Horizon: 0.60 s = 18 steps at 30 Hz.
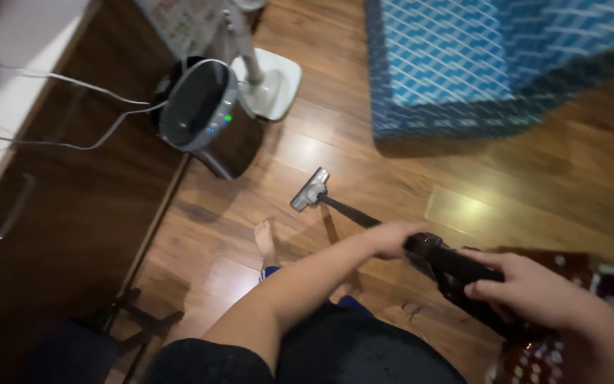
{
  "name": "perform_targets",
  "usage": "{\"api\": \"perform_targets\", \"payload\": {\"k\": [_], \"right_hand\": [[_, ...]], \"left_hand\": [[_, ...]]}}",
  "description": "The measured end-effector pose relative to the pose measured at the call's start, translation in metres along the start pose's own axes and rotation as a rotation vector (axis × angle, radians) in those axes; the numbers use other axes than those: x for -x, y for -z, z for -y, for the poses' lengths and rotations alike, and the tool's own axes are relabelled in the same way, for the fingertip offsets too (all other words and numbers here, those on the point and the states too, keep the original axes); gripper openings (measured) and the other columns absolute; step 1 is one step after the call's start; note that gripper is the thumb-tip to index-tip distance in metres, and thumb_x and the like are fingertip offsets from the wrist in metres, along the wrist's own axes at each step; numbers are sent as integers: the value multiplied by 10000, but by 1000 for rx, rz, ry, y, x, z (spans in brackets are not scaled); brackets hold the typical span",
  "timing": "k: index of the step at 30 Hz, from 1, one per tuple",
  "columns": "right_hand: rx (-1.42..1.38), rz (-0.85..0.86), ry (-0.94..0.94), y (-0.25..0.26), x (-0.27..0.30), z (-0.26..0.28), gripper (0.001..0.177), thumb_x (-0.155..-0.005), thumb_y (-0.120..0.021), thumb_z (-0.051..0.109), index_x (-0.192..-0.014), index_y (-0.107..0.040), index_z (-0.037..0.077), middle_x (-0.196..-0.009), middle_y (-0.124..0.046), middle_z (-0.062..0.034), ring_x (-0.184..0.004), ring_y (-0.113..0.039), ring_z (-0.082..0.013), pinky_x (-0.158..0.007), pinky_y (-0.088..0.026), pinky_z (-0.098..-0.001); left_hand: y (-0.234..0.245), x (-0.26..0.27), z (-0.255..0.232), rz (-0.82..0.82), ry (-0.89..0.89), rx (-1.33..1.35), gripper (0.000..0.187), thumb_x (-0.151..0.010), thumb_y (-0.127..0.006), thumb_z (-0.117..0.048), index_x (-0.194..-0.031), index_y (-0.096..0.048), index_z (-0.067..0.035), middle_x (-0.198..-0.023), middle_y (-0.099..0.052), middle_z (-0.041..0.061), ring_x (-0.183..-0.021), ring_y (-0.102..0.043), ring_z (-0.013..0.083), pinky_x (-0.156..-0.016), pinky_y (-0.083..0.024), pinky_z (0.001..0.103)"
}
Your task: The recorder is vacuuming the floor in a small room, moving around a bed, furniture, and a fan.
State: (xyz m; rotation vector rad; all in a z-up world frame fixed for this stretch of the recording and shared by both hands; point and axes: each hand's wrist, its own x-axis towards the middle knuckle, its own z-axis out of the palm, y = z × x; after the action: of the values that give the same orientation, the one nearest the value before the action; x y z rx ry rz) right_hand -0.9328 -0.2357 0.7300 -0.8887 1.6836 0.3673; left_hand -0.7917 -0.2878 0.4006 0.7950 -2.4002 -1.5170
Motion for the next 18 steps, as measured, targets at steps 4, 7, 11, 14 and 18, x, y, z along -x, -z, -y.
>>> {"api": "perform_targets", "payload": {"k": [4, 7, 11, 14, 18], "right_hand": [[210, 22, 33, 3, -35, 70, 715, -864, -759, 279, -1532, -510, 215, -1010, -724, -30, -732, -683, -167, -708, -569, -336], [408, 81, 46, 18, -59, 144, 741, -867, -723, 328, -1549, -436, 308, -1046, -745, -52, -820, -728, -137, -807, -605, -298], [638, 115, -49, 23, -85, 250, 874, -802, -741, 326, -1582, -346, 361, -1097, -786, 66, -910, -763, -108, -879, -605, -278], [886, 121, -200, -1, -67, 385, 874, -842, -732, 351, -1607, -309, 357, -1082, -821, 56, -920, -802, -119, -893, -643, -265], [1072, 134, -340, -28, -66, 492, 862, -858, -699, 378, -1603, -265, 417, -1128, -850, 82, -1027, -788, -83, -1010, -633, -248]], "left_hand": [[98, 60, 162, -290, 120, 6, 725, -762, -596, 49, -1468, -534, -109, -1451, -598, 222, -1345, -560, 388, -1095, -463, 424], [236, 147, 250, -482, 728, 87, 319, -828, -706, -186, -1119, -703, -55, -1098, -727, 205, -1046, -701, 351, -880, -559, 449], [304, 237, 433, -1194, 839, -17, 238, -905, -606, -217, -1049, -716, -61, -1052, -735, 181, -994, -702, 370, -875, -553, 448], [338, 284, 534, -1296, 1202, 92, 317, -897, -648, -269, -1084, -683, -16, -1113, -726, 211, -1073, -688, 385, -940, -539, 458], [345, 313, 637, -1262, 1335, 137, 662, -939, -736, -411, -1244, -557, 148, -1306, -577, 347, -1232, -569, 437, -1025, -451, 466]]}}
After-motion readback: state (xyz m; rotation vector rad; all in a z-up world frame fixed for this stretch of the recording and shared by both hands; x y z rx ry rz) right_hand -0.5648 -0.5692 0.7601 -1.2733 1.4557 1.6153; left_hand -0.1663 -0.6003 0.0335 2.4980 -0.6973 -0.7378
